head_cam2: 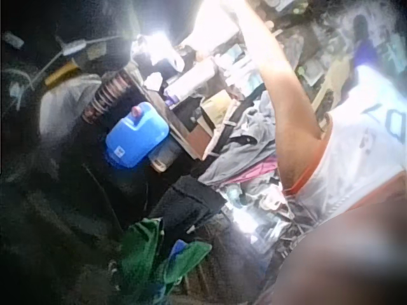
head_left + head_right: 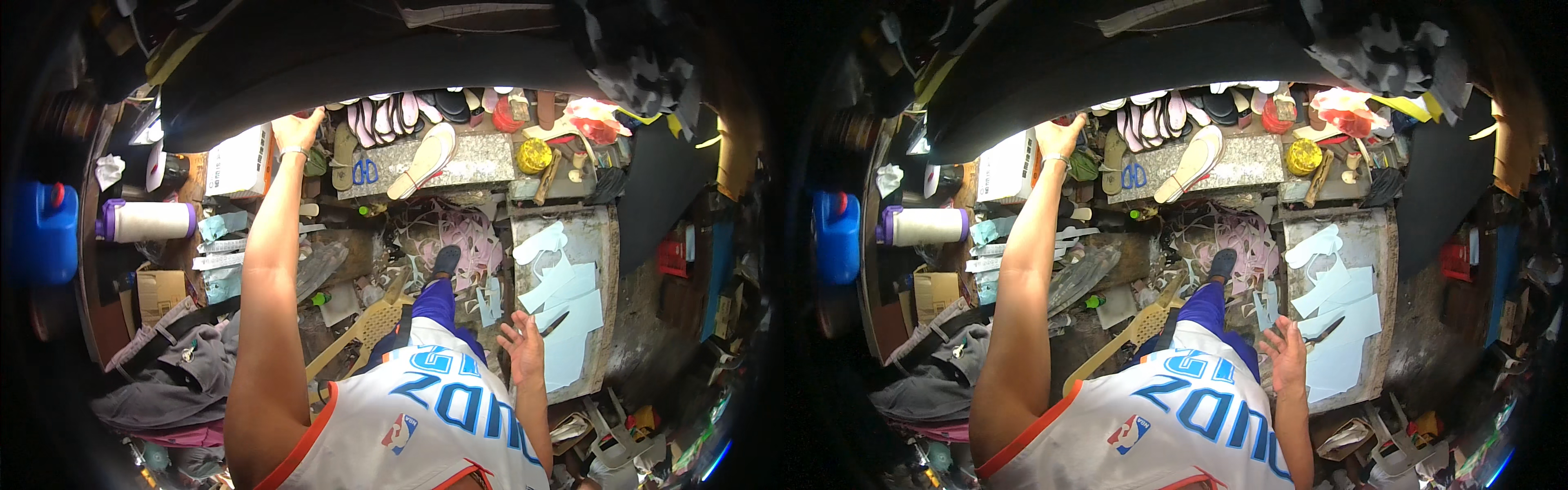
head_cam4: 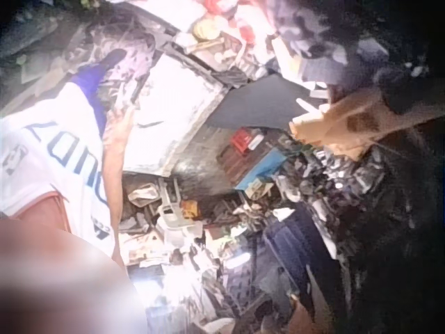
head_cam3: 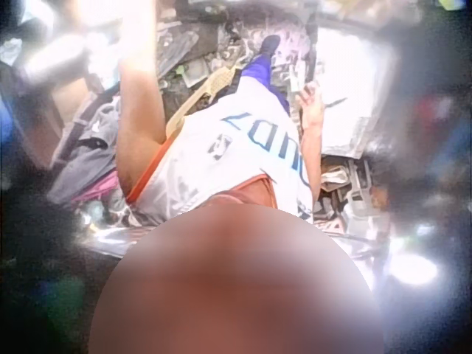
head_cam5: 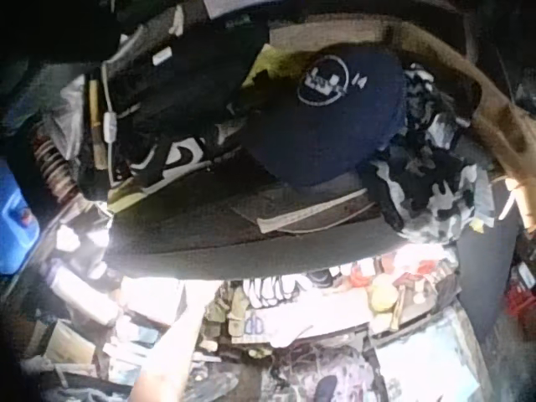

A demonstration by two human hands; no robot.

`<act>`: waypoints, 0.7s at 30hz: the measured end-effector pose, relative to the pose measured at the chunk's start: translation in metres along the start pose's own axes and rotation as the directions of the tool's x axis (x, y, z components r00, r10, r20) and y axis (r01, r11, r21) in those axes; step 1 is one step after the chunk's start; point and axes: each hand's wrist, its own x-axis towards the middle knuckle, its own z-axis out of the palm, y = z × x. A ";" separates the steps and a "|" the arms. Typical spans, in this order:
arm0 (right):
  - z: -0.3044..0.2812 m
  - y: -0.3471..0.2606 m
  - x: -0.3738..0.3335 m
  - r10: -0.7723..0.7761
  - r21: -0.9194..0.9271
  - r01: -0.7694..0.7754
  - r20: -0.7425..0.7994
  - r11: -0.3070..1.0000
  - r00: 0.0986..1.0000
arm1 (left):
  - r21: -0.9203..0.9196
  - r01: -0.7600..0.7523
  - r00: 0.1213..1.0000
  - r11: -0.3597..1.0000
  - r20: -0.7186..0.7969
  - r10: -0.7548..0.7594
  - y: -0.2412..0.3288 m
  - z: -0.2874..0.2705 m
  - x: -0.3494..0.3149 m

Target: The person uses scissors to cut a white sheet into a shoe insole shape. They hold the material with one hand and cut along the outline with the other, then place the finished piece on the table.

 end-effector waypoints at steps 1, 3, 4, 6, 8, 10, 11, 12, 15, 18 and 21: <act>0.003 -0.001 0.001 0.018 0.012 -0.018 -0.010 1.000 1.000 | 0.020 -0.019 0.999 1.000 0.031 0.019 -0.002 0.005 0.009; 0.007 -0.003 0.004 0.025 0.030 -0.024 -0.030 0.999 0.999 | 0.092 -0.104 0.995 0.990 0.013 0.103 -0.008 0.016 0.016; 0.008 -0.004 0.005 0.038 0.032 -0.037 -0.039 0.999 0.998 | 0.147 -0.166 0.984 0.975 -0.034 0.172 -0.010 0.024 0.016; 0.010 -0.004 0.005 0.051 0.034 -0.049 -0.056 0.998 0.997 | 0.231 -0.195 0.980 0.953 0.006 0.199 -0.016 0.031 0.015; 0.011 -0.003 0.006 0.061 0.022 -0.060 -0.058 0.998 0.996 | 0.249 -0.261 0.960 0.933 -0.037 0.278 -0.023 0.036 0.011; 0.012 -0.002 0.008 0.072 -0.004 -0.073 -0.072 0.997 0.995 | 0.246 -0.271 0.957 0.931 -0.037 0.288 -0.030 0.041 0.010; 0.013 -0.002 0.010 0.063 0.003 -0.063 -0.053 0.998 0.997 | 0.234 -0.259 0.962 0.937 -0.022 0.272 -0.034 0.044 0.010; 0.014 -0.001 0.011 0.061 0.006 -0.061 -0.048 0.998 0.997 | 0.225 -0.248 0.967 0.942 -0.005 0.256 -0.039 0.046 0.012; 0.017 0.001 0.014 0.064 0.019 -0.063 -0.047 0.998 0.997 | 0.340 -0.283 0.956 0.897 0.031 0.290 -0.053 0.059 0.022; 0.019 0.001 0.015 0.068 0.019 -0.067 -0.053 0.998 0.996 | 0.325 -0.242 0.969 0.914 0.129 0.211 -0.063 0.069 0.033; 0.022 -0.002 0.015 0.072 0.007 -0.072 -0.057 0.997 0.996 | 0.376 -0.240 0.971 0.895 0.099 0.219 -0.063 0.075 0.033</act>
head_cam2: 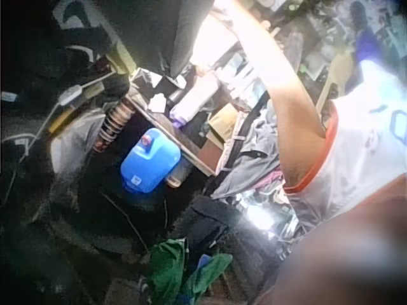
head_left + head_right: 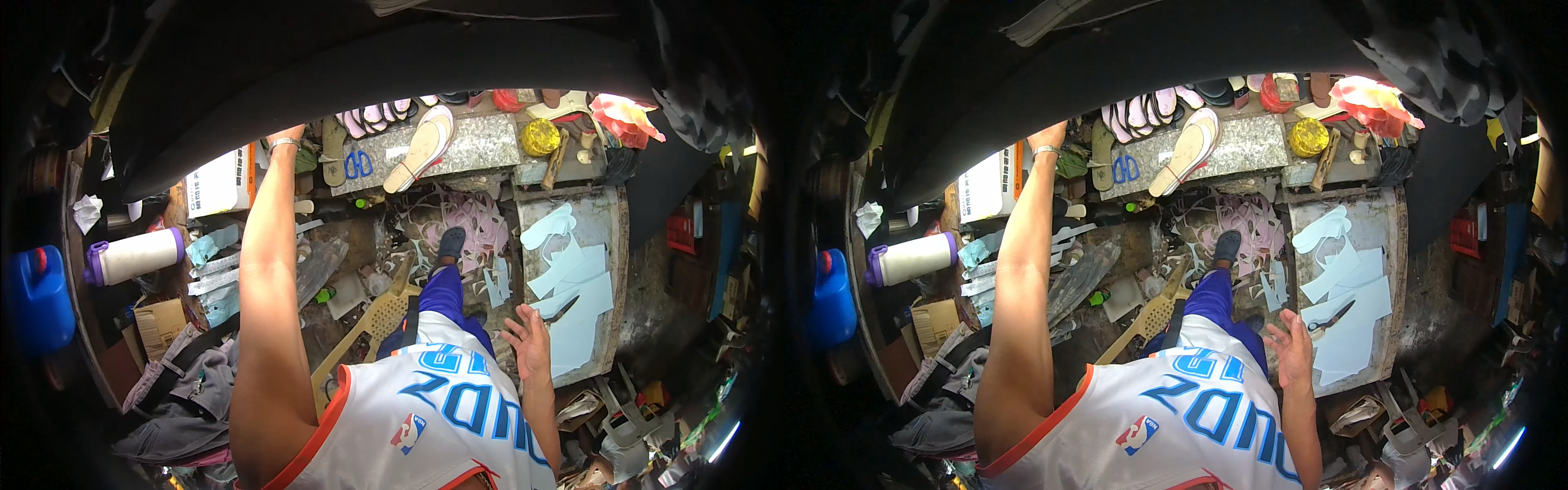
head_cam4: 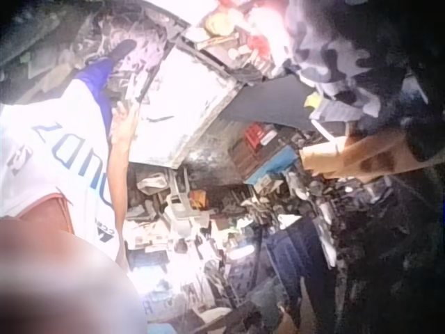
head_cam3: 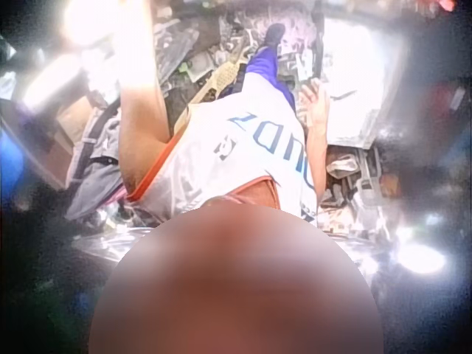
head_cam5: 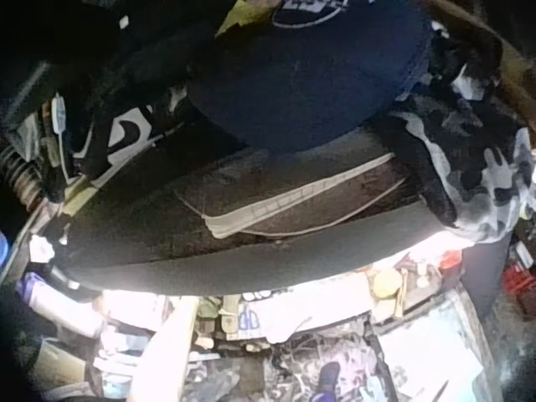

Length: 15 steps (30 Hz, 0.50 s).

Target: The person uses scissors to cut a white sheet into a shoe insole shape. They hold the material with one hand and cut along the outline with the other, then place the finished piece on the table.

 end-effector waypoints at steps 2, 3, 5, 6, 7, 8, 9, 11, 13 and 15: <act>0.002 -0.002 0.001 0.002 -0.004 -0.002 0.000 1.000 1.000 | -0.042 -0.016 0.996 0.999 -0.087 0.012 0.001 -0.001 -0.003; 0.003 -0.003 0.001 0.002 -0.003 -0.002 0.002 1.000 1.000 | -0.061 -0.004 0.996 0.998 -0.095 -0.002 0.001 -0.001 -0.003; 0.004 -0.005 0.001 0.002 -0.003 -0.002 0.004 1.000 1.000 | -0.092 -0.005 0.997 0.996 -0.077 -0.003 0.000 -0.002 -0.002; 0.006 -0.005 0.001 0.002 -0.002 -0.002 0.005 1.000 1.000 | -0.101 0.035 0.999 0.994 -0.020 -0.037 -0.002 -0.002 -0.001; 0.006 -0.006 0.001 -0.006 -0.005 0.006 0.009 1.000 1.000 | -0.070 0.018 0.999 0.997 -0.047 -0.022 -0.002 0.000 -0.002; 0.007 -0.007 0.001 0.003 -0.004 -0.003 0.010 1.000 1.000 | -0.035 0.030 0.999 0.999 -0.044 -0.032 -0.003 0.003 -0.003; 0.007 -0.008 0.001 0.003 -0.005 -0.003 0.012 1.000 1.000 | 0.000 0.047 0.998 0.999 -0.035 -0.047 -0.003 0.005 -0.004; 0.009 -0.009 0.002 0.001 -0.007 -0.001 0.017 1.000 1.000 | -0.085 0.063 0.994 0.994 -0.083 -0.070 -0.003 0.011 -0.006; 0.010 -0.011 0.002 -0.007 -0.015 0.007 0.018 1.000 1.000 | -0.146 0.076 0.990 0.986 -0.107 -0.092 -0.003 0.013 -0.007; 0.012 -0.012 0.003 -0.004 -0.008 0.004 0.017 1.000 1.000 | -0.156 0.124 0.989 0.980 -0.058 -0.135 -0.002 0.013 -0.010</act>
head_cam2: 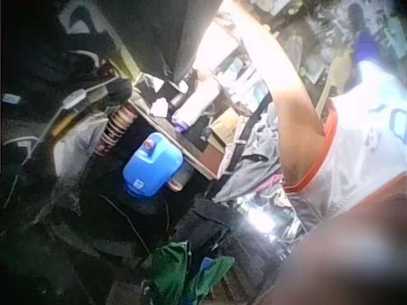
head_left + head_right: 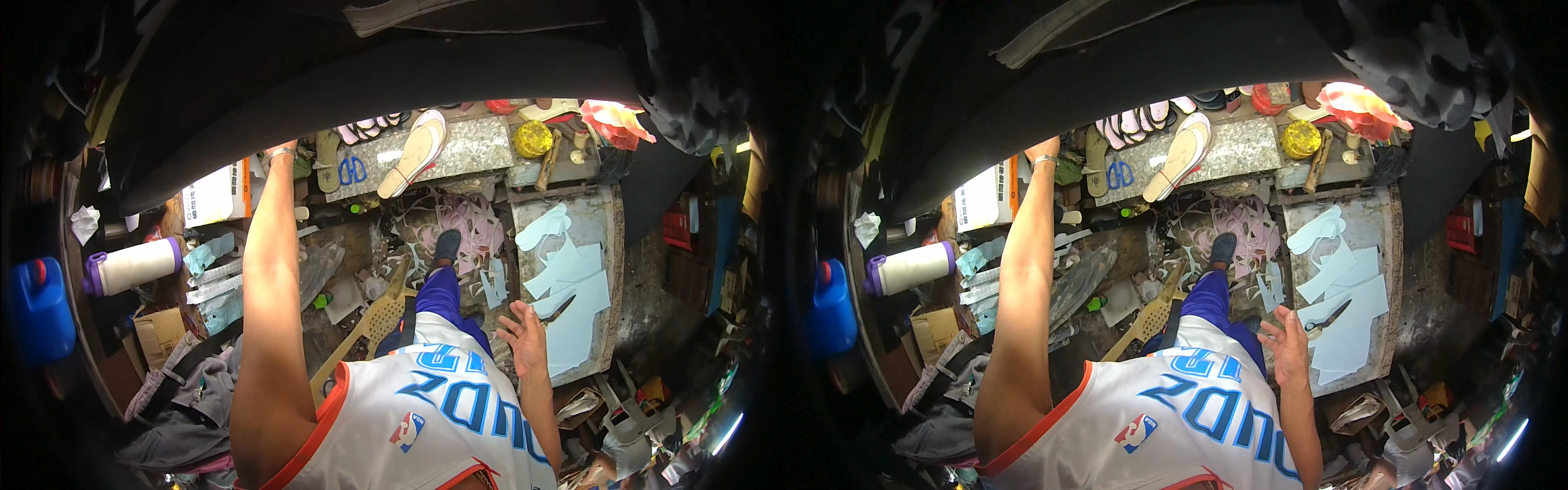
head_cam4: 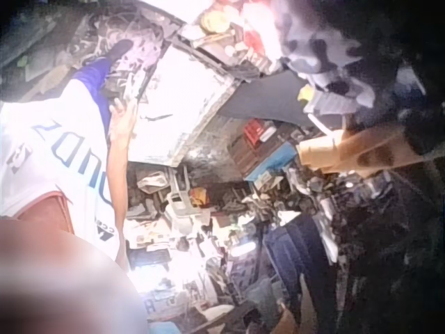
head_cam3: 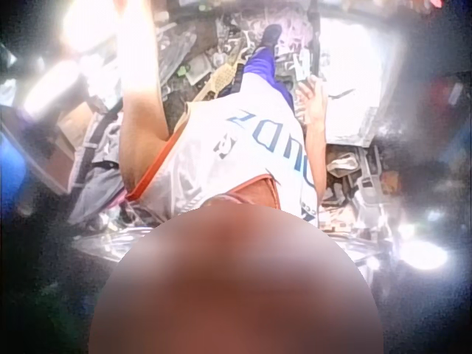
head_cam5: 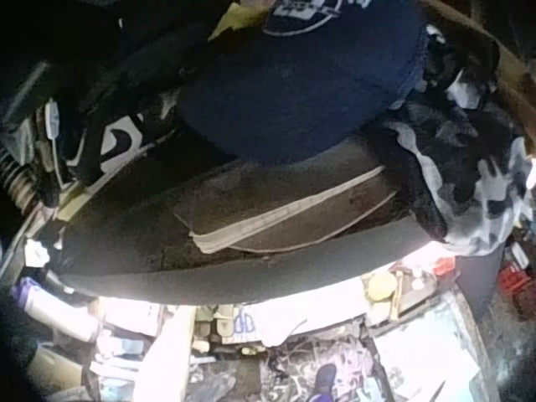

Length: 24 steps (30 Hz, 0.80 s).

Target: The person uses scissors to cut a white sheet into a shoe insole shape. They hold the material with one hand and cut along the outline with the other, then place the finished piece on the table.

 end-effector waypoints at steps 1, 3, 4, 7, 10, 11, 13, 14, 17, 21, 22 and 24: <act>0.001 0.000 0.000 -0.008 -0.002 0.008 -0.002 1.000 1.000 | -0.036 -0.036 0.999 0.999 -0.030 0.035 0.001 -0.001 -0.001; 0.001 0.000 0.000 0.002 0.025 -0.001 -0.014 1.000 1.000 | -0.044 -0.006 1.000 0.999 0.023 0.007 0.005 -0.003 -0.004; 0.001 0.001 0.000 0.003 0.037 -0.002 -0.019 0.999 1.000 | -0.032 -0.020 1.000 0.999 0.005 0.021 0.006 -0.003 -0.007; 0.000 0.003 0.002 0.001 0.045 0.000 -0.015 0.999 1.000 | -0.039 -0.007 1.000 0.999 -0.029 0.006 0.013 -0.001 -0.013; -0.001 0.006 0.003 -0.021 0.010 0.021 -0.005 1.000 1.000 | -0.087 0.007 0.996 0.996 -0.090 -0.015 0.012 0.001 -0.016; -0.001 0.007 0.003 -0.007 0.020 0.007 -0.010 1.000 1.000 | -0.061 -0.001 0.991 0.998 -0.136 -0.008 0.012 0.001 -0.013; 0.000 0.008 0.005 0.000 0.030 0.001 -0.015 1.000 1.000 | -0.046 0.008 0.990 0.999 -0.142 -0.014 0.014 0.000 -0.013; 0.002 0.009 0.006 0.013 0.032 -0.012 -0.016 0.999 1.000 | -0.056 0.022 0.995 0.998 -0.100 -0.028 0.016 -0.001 -0.016; 0.005 0.010 0.008 0.021 0.043 -0.020 -0.008 0.999 1.000 | 0.068 -0.032 0.962 0.997 -0.268 0.049 0.024 -0.011 -0.021; 0.005 0.014 0.007 0.008 0.037 -0.007 -0.026 0.999 1.000 | -0.243 -0.177 0.952 0.954 -0.286 0.104 0.034 -0.016 -0.021; 0.004 0.015 0.007 0.018 0.056 -0.015 -0.047 0.998 0.999 | -0.292 -0.202 0.943 0.935 -0.316 0.105 0.034 -0.013 -0.020; -0.002 0.019 0.002 0.008 0.040 -0.004 -0.092 0.999 0.996 | -0.211 -0.221 0.920 0.952 -0.369 0.132 0.026 -0.005 -0.018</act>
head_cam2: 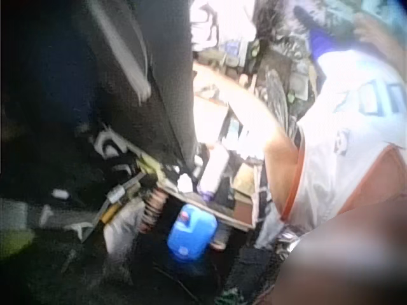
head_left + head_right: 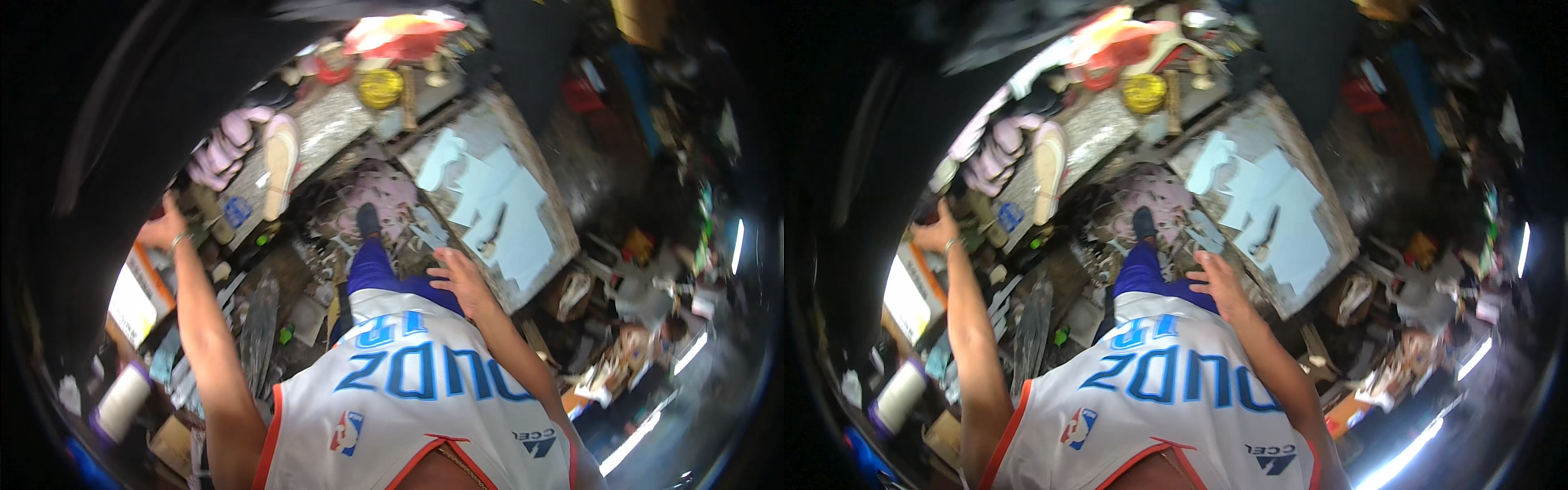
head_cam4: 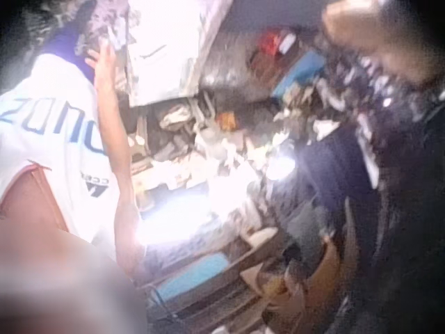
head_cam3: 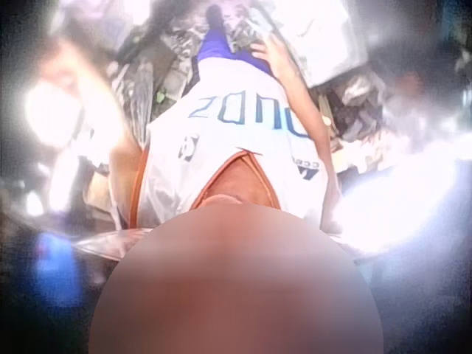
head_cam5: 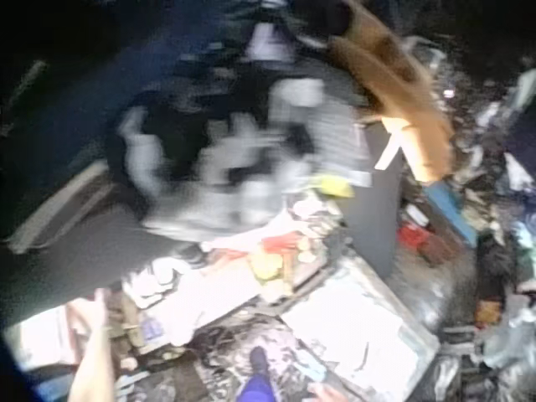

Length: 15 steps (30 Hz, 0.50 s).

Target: The person uses scissors to cut a white sheet into a shoe insole shape. They hold the material with one hand and cut along the outline with the other, then place the finished piece on the table.

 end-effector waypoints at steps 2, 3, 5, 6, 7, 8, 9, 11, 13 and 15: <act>-0.007 0.007 -0.003 -0.027 -0.047 0.027 -0.005 0.999 1.000 | 0.287 0.215 0.964 0.933 0.091 -0.250 -0.017 0.008 -0.007; -0.014 0.012 -0.004 -0.001 -0.083 -0.002 -0.044 0.997 0.999 | 0.367 0.243 0.964 0.898 0.015 -0.266 -0.024 0.015 -0.016; -0.025 0.027 -0.002 0.010 -0.161 -0.022 -0.073 0.987 0.997 | 0.391 0.241 0.965 0.888 0.000 -0.262 -0.039 0.023 -0.027; -0.031 0.038 -0.001 0.004 -0.201 -0.027 -0.113 0.979 0.994 | 0.349 0.234 0.967 0.908 0.013 -0.254 -0.045 0.023 -0.028; -0.037 0.049 0.002 -0.010 -0.323 -0.031 -0.125 0.946 0.992 | 0.320 0.270 0.951 0.908 0.057 -0.303 -0.049 0.022 -0.027; -0.043 0.061 0.006 -0.045 -0.440 -0.013 -0.121 0.898 0.992 | 0.298 0.317 0.925 0.900 0.111 -0.362 -0.049 0.021 -0.024; -0.049 0.075 0.008 -0.033 -0.553 -0.054 -0.145 0.831 0.989 | 0.276 0.365 0.880 0.889 0.211 -0.426 -0.048 0.016 -0.018; -0.061 0.103 0.003 -0.160 -0.646 0.081 -0.064 0.759 0.985 | 0.403 0.375 0.911 0.835 0.008 -0.413 -0.028 0.014 -0.023; -0.078 0.127 -0.005 -0.229 -0.821 0.164 0.042 0.547 0.972 | 0.288 0.060 0.998 0.956 -0.003 -0.062 0.006 -0.006 -0.043; -0.089 0.149 -0.013 -0.152 -0.852 0.152 0.087 0.500 0.985 | 0.184 -0.264 0.963 0.947 0.104 0.248 0.059 -0.033 -0.088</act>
